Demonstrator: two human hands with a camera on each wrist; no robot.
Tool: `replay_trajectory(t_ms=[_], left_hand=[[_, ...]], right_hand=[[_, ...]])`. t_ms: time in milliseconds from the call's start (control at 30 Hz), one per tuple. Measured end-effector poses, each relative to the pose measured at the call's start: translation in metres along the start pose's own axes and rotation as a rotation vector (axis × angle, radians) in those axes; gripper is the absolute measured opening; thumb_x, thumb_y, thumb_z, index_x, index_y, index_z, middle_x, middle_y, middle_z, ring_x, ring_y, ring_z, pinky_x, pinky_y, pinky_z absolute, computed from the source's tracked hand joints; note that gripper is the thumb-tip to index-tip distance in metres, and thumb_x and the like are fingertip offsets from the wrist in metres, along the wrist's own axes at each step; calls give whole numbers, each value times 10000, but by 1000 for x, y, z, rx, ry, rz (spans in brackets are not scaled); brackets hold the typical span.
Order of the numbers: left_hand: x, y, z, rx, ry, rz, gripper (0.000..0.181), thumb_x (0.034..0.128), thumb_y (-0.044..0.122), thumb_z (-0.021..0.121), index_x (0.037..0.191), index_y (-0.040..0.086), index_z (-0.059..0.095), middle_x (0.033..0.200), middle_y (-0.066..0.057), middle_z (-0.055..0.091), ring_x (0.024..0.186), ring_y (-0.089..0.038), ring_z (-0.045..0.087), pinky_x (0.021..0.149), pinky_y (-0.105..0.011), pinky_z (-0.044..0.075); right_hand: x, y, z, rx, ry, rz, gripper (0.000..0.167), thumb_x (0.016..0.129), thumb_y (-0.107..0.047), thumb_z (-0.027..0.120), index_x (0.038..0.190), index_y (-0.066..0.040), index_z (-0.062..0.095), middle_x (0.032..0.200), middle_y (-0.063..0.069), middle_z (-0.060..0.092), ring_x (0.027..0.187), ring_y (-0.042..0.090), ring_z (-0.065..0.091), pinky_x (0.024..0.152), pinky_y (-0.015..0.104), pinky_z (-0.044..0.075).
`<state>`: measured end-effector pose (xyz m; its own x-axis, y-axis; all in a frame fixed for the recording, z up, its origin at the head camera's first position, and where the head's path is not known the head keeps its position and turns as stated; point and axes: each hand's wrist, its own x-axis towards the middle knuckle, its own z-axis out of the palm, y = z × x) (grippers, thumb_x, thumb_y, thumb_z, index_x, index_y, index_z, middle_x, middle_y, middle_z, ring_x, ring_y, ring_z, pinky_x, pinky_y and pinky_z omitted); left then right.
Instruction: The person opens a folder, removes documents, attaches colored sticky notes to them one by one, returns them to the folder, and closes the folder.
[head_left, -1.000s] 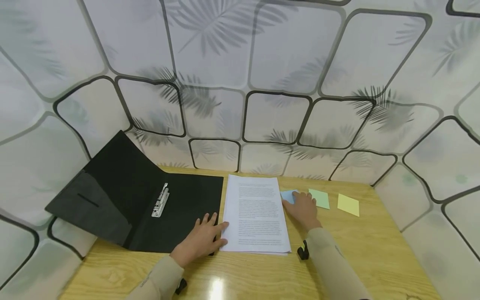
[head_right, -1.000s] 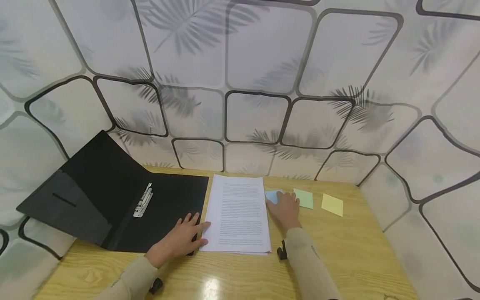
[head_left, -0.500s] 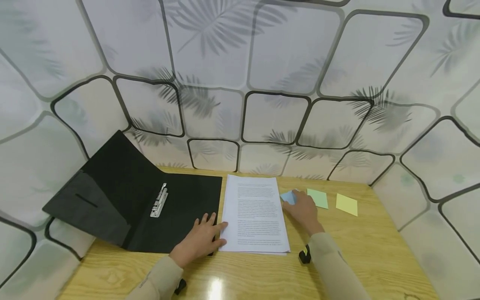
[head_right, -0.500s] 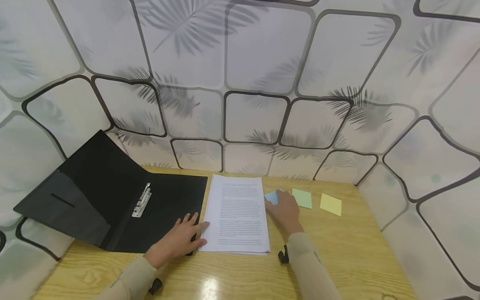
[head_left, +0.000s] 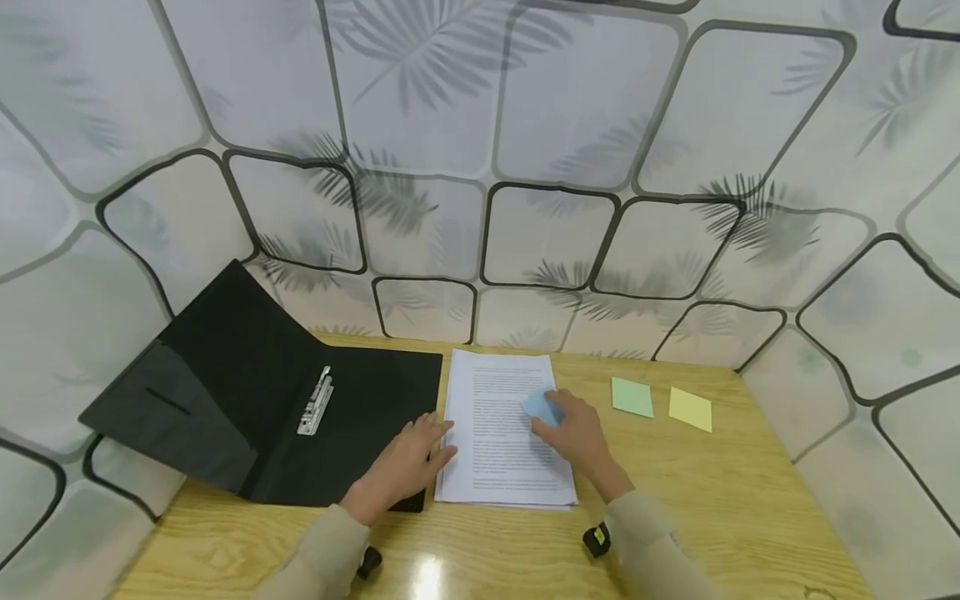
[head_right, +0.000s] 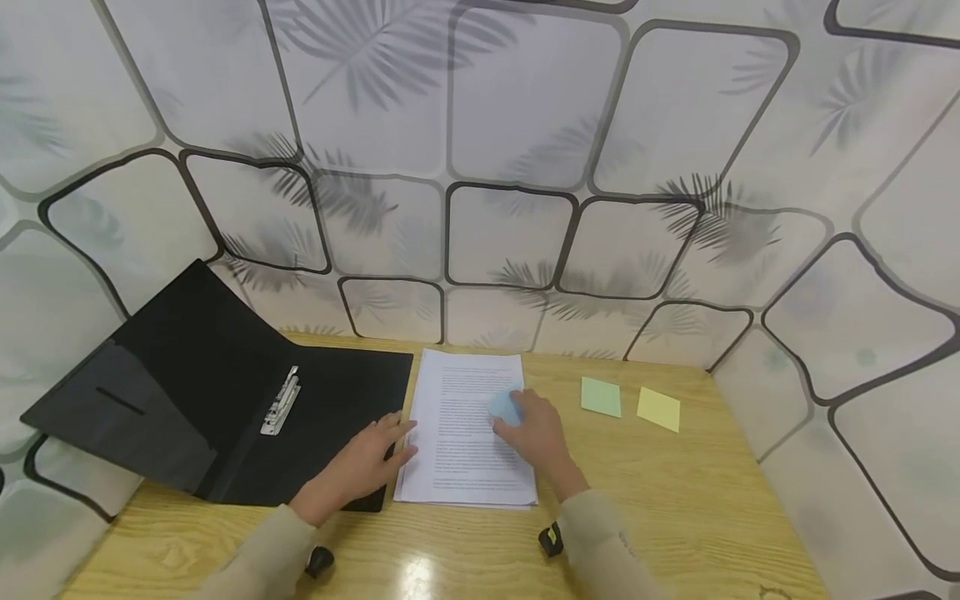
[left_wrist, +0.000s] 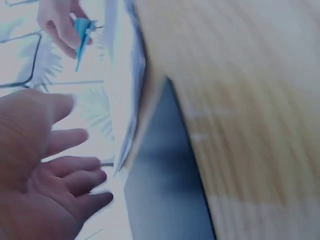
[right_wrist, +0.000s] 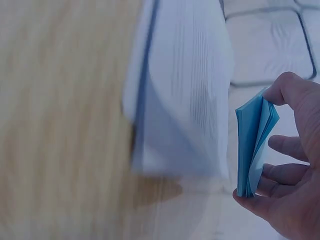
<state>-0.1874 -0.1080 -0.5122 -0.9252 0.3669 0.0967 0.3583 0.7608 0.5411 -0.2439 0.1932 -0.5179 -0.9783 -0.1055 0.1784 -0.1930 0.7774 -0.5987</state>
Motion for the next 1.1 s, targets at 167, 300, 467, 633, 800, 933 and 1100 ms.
replay_trajectory(t_ms=[167, 300, 467, 633, 800, 933, 1100], left_hand=[[16, 12, 8, -267, 117, -31, 438, 1103, 307, 580, 1387, -13, 671, 1151, -203, 778, 1005, -352, 763, 924, -473, 617], [24, 20, 14, -506, 124, -113, 416, 1102, 318, 581, 1333, 0, 717, 1273, -178, 753, 1167, -354, 730, 939, -496, 623], [25, 27, 17, -823, 122, -199, 350, 1102, 202, 582, 1281, -66, 717, 1190, -249, 756, 1075, -323, 768, 862, -386, 655], [24, 31, 14, -980, 176, -305, 351, 1122, 202, 540, 1247, -84, 698, 1079, -238, 760, 952, -244, 800, 810, -351, 659], [24, 24, 7, -1008, 200, -361, 374, 1128, 227, 526, 1305, -68, 674, 1056, -222, 783, 854, -217, 810, 727, -329, 661], [22, 15, 0, -942, 105, -351, 356, 1131, 217, 517, 1281, -58, 687, 1028, -189, 784, 775, -182, 789, 698, -314, 658], [18, 8, -9, -879, -27, -300, 322, 1137, 188, 493, 1197, -60, 690, 1002, -150, 765, 746, -146, 748, 679, -306, 648]], right_hand=[[-16, -36, 15, 53, 8, -107, 522, 874, -248, 813, 1303, 33, 715, 1414, 339, 618, 1285, 508, 628, 951, 573, 599], [-24, -57, 25, 83, 13, -172, 514, 869, -251, 828, 1285, 34, 729, 1391, 340, 633, 1248, 489, 656, 912, 550, 617], [-30, -74, 28, 116, -8, -195, 540, 900, -278, 827, 1319, 41, 706, 1426, 344, 605, 1281, 503, 632, 940, 586, 603], [-36, -80, 26, 100, -43, -221, 587, 923, -346, 828, 1358, 21, 684, 1476, 318, 578, 1295, 499, 624, 968, 596, 590], [-39, -82, 20, 103, -97, -293, 589, 930, -349, 826, 1393, -20, 672, 1550, 276, 528, 1333, 476, 607, 983, 565, 593], [-39, -79, 14, 24, -129, -389, 645, 880, -344, 879, 1417, -60, 665, 1603, 206, 498, 1428, 438, 536, 1054, 556, 557], [-41, -74, 11, -91, -230, -455, 738, 829, -389, 911, 1454, -101, 642, 1637, 179, 465, 1536, 414, 403, 1151, 566, 478]])
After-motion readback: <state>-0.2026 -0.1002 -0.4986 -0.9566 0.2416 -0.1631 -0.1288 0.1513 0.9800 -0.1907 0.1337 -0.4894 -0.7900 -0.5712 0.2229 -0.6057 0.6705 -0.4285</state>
